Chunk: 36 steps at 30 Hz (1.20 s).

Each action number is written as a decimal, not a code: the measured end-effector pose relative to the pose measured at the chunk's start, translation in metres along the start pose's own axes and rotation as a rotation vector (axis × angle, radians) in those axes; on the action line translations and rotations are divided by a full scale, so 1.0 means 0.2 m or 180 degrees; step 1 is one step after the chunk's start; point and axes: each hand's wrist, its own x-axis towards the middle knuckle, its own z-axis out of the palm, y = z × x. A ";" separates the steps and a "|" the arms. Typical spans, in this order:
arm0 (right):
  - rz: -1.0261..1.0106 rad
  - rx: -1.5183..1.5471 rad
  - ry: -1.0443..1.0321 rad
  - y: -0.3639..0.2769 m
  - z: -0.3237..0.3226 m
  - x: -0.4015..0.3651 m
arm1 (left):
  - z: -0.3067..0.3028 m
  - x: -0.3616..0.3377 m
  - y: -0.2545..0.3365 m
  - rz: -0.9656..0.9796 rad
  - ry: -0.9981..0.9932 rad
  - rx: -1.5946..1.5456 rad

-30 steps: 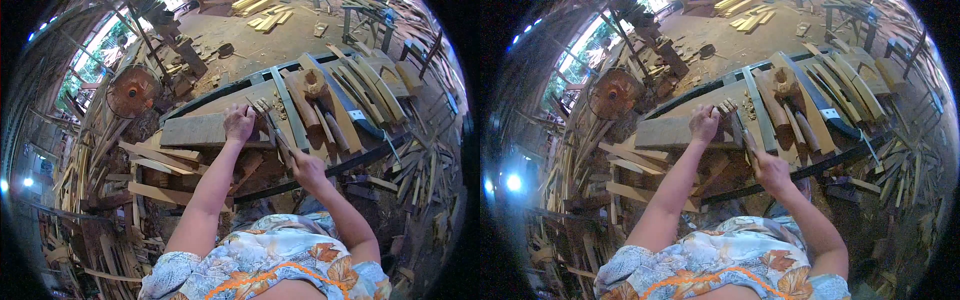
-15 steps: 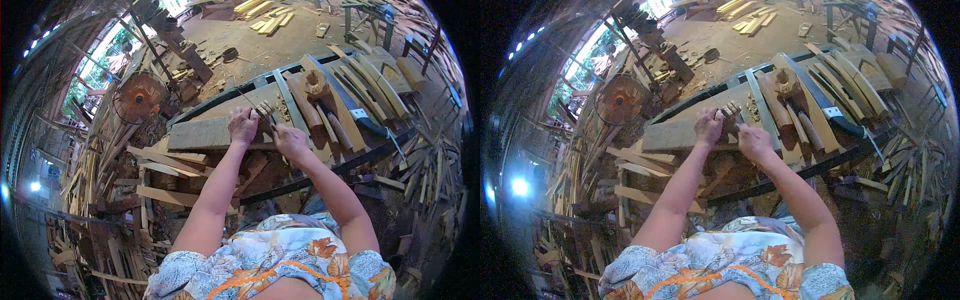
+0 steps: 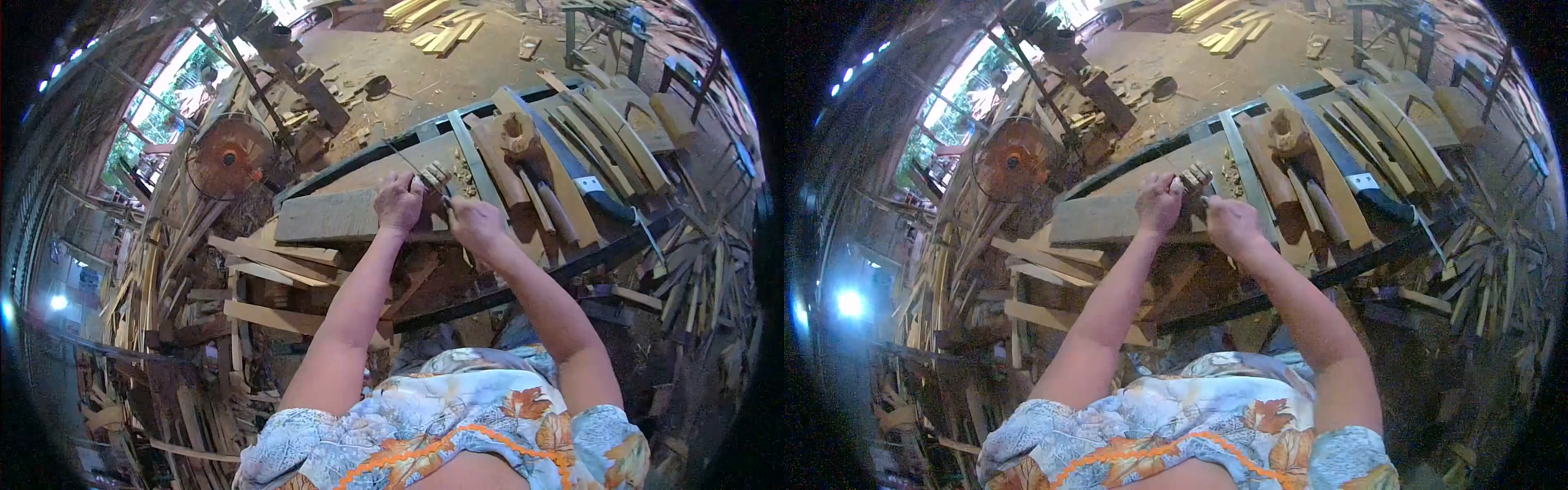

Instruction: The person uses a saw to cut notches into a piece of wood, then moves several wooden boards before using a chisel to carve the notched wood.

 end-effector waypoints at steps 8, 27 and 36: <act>0.0012 0.0422 0.0147 0.08 -0.13 -0.49 | 0.00 -0.01 0.01 -0.0063 0.0062 0.0068; 0.0136 0.0388 0.0004 0.02 -0.17 -0.45 | 0.01 0.00 0.02 -0.0084 0.0115 0.0084; 0.0338 0.0428 0.0040 0.02 -0.33 -0.54 | 0.09 0.00 -0.04 -0.0106 0.0346 0.0046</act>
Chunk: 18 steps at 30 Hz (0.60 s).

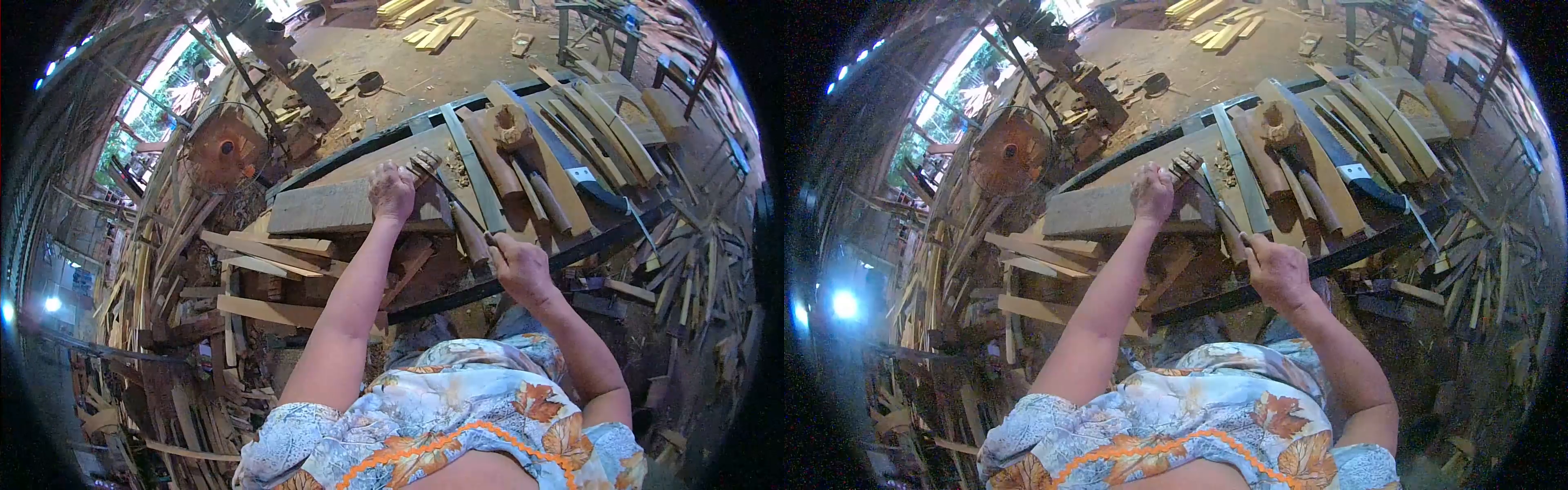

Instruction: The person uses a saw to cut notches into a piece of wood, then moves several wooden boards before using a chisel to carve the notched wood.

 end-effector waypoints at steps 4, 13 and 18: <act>-0.0196 0.0152 0.0580 -0.06 0.09 0.19 | 0.00 -0.01 -0.01 0.0345 -0.0023 -0.0092; -0.0067 0.0010 0.0191 -0.12 0.24 0.30 | 0.01 -0.01 -0.01 0.0339 0.0083 0.0109; -0.0071 -0.0111 0.0127 -0.10 0.26 0.29 | -0.04 0.00 0.02 0.0168 -0.0177 0.0019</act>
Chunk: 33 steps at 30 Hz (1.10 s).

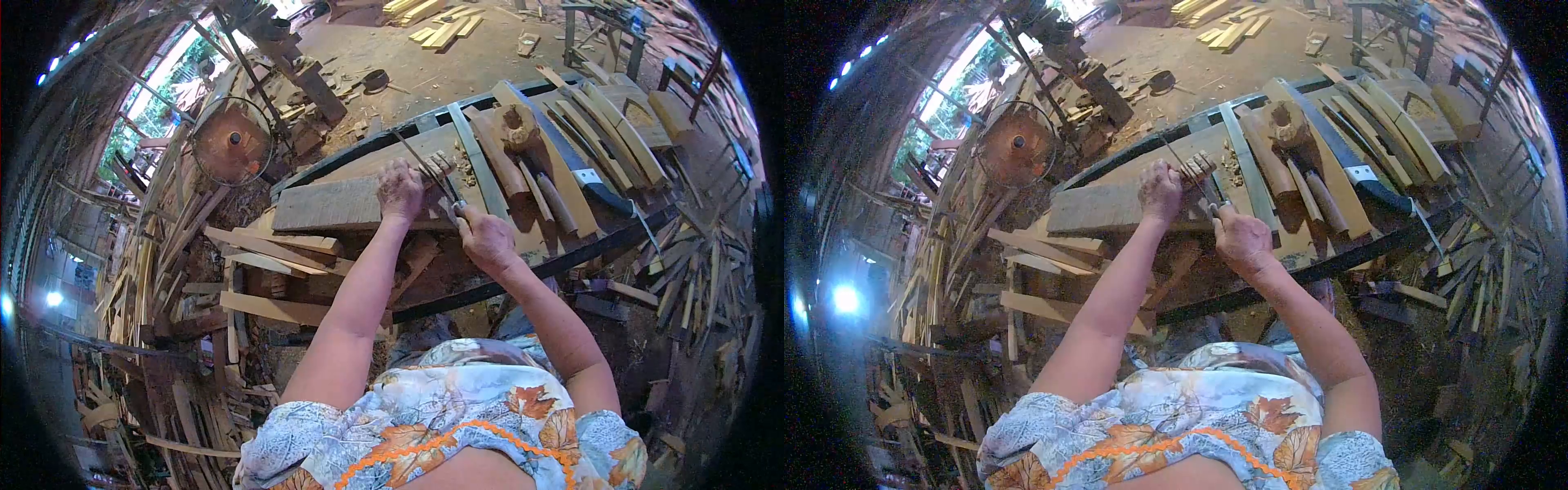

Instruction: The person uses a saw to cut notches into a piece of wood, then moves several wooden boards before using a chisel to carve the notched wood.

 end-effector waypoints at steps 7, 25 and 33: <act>0.0040 -0.0038 -0.0212 0.00 -0.01 -0.02 | 0.01 0.01 -0.01 0.0065 0.0071 0.0152; -0.0019 -0.0227 -0.0440 0.00 -0.15 -0.20 | 0.00 0.01 -0.01 0.0057 0.0043 -0.0161; 0.0198 -0.0405 -0.0598 -0.01 -0.12 -0.17 | -0.02 0.01 0.01 0.0010 0.0073 -0.0096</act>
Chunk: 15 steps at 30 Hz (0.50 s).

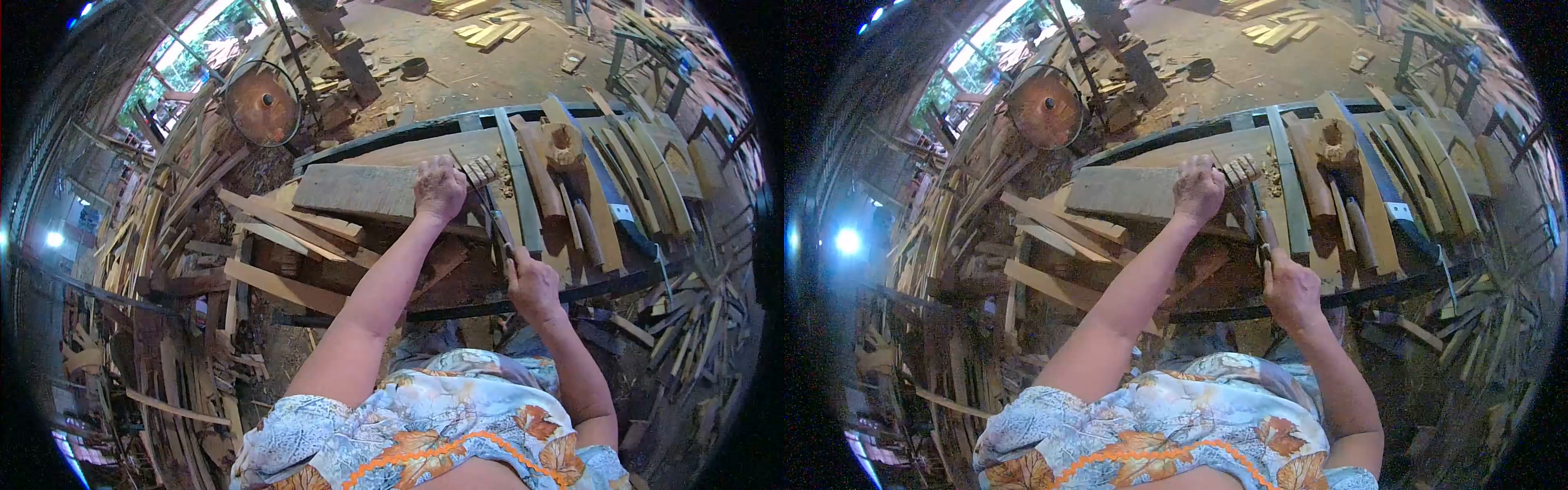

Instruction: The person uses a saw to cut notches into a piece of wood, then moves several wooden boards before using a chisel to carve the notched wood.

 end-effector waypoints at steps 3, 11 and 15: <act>-0.0090 -0.0102 0.0060 0.00 0.06 0.15 | 0.00 -0.01 0.00 -0.0001 0.0022 0.0049; -0.0285 -0.0143 0.0227 -0.04 0.11 0.27 | 0.01 -0.01 0.00 -0.0095 -0.0043 -0.0020; -0.0193 -0.0193 0.0170 -0.04 0.12 0.27 | 0.02 0.00 -0.02 0.0020 0.0031 -0.0034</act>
